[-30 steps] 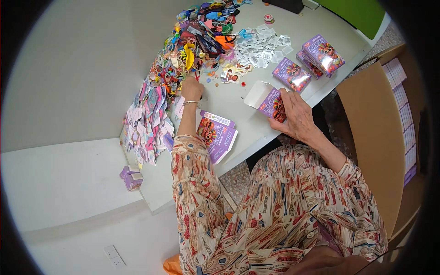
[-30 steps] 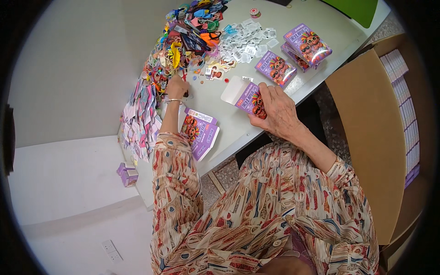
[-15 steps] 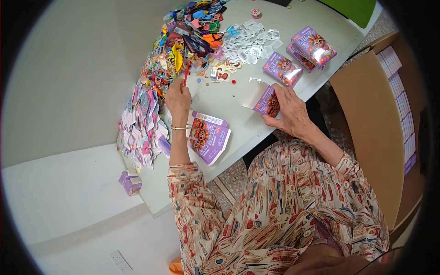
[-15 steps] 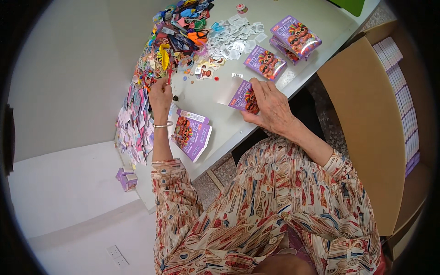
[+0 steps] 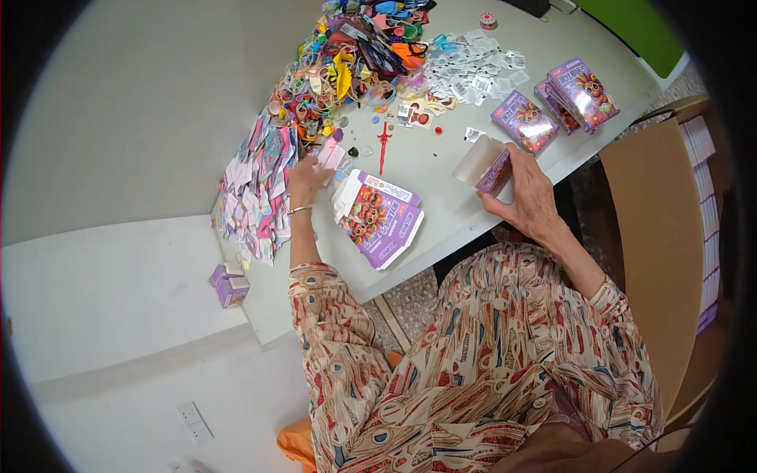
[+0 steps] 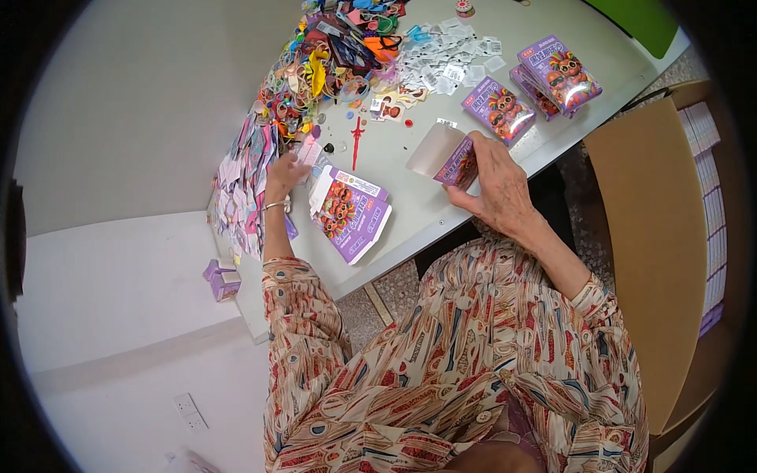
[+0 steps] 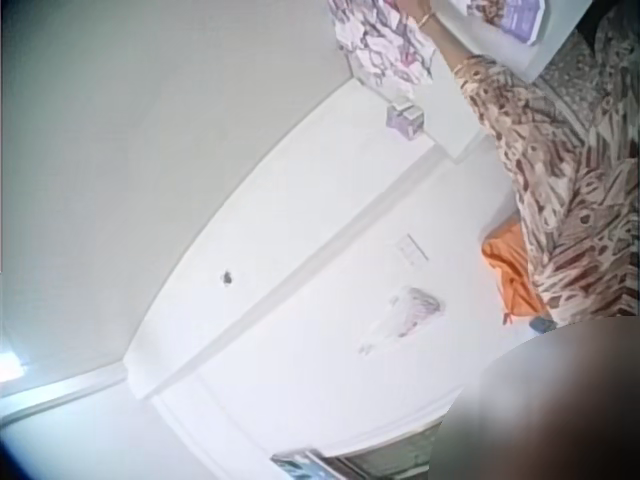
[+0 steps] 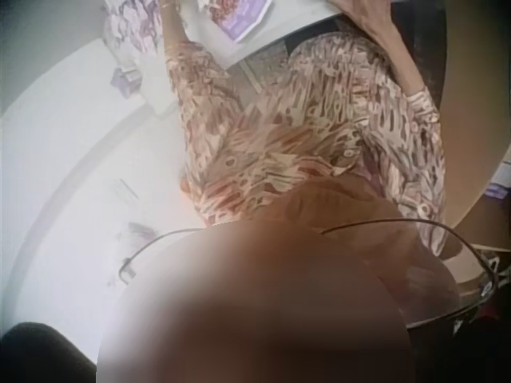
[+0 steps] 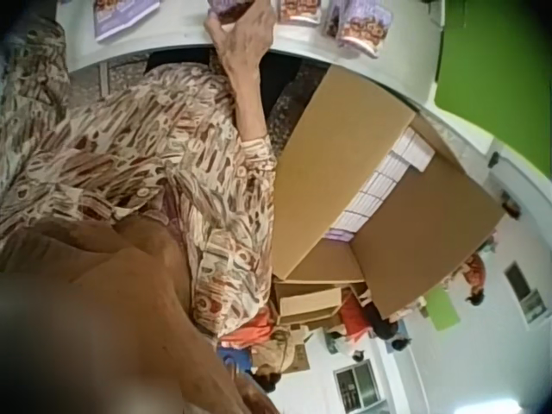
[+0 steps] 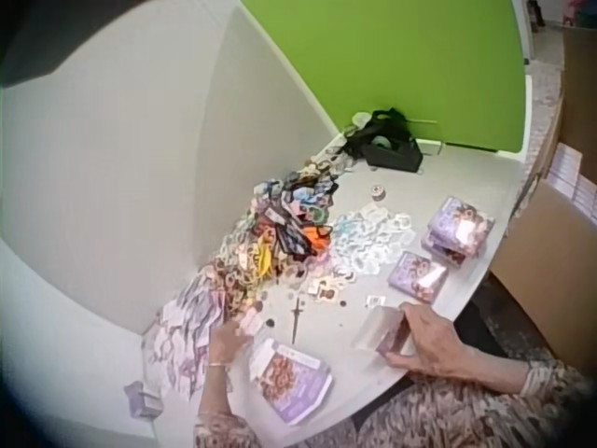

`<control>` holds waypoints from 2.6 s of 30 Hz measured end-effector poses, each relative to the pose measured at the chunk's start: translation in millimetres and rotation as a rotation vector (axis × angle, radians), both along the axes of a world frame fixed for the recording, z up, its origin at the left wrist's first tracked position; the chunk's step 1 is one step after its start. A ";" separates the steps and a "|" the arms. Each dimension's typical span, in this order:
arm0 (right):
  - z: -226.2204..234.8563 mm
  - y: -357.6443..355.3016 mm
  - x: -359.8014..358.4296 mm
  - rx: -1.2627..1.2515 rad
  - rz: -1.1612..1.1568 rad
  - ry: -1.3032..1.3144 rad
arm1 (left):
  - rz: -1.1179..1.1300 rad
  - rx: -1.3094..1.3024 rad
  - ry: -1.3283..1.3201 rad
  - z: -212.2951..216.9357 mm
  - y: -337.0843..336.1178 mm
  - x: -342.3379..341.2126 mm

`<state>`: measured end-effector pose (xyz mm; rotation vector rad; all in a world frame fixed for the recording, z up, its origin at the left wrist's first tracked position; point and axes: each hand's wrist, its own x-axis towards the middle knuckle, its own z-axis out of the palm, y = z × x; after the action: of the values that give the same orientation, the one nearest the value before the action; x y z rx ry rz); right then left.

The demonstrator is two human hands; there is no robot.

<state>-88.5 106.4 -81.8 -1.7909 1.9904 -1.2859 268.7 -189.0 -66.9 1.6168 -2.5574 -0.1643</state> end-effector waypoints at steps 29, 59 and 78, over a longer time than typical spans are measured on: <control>4.8 -1.4 -2.5 0.039 0.002 0.029 | 0.083 -0.130 0.682 46.9 8.8 -36.5; 6.6 -2.8 -1.3 0.030 0.015 0.081 | -0.788 -0.334 0.083 127.1 168.0 -214.7; 10.9 -2.4 -1.6 0.042 -0.006 0.057 | -0.759 -0.279 0.391 104.6 180.0 -229.6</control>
<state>-90.1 103.9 -70.9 -1.8229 2.0386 -1.1984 39.1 -9.0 37.8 0.4137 -2.5754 -0.1523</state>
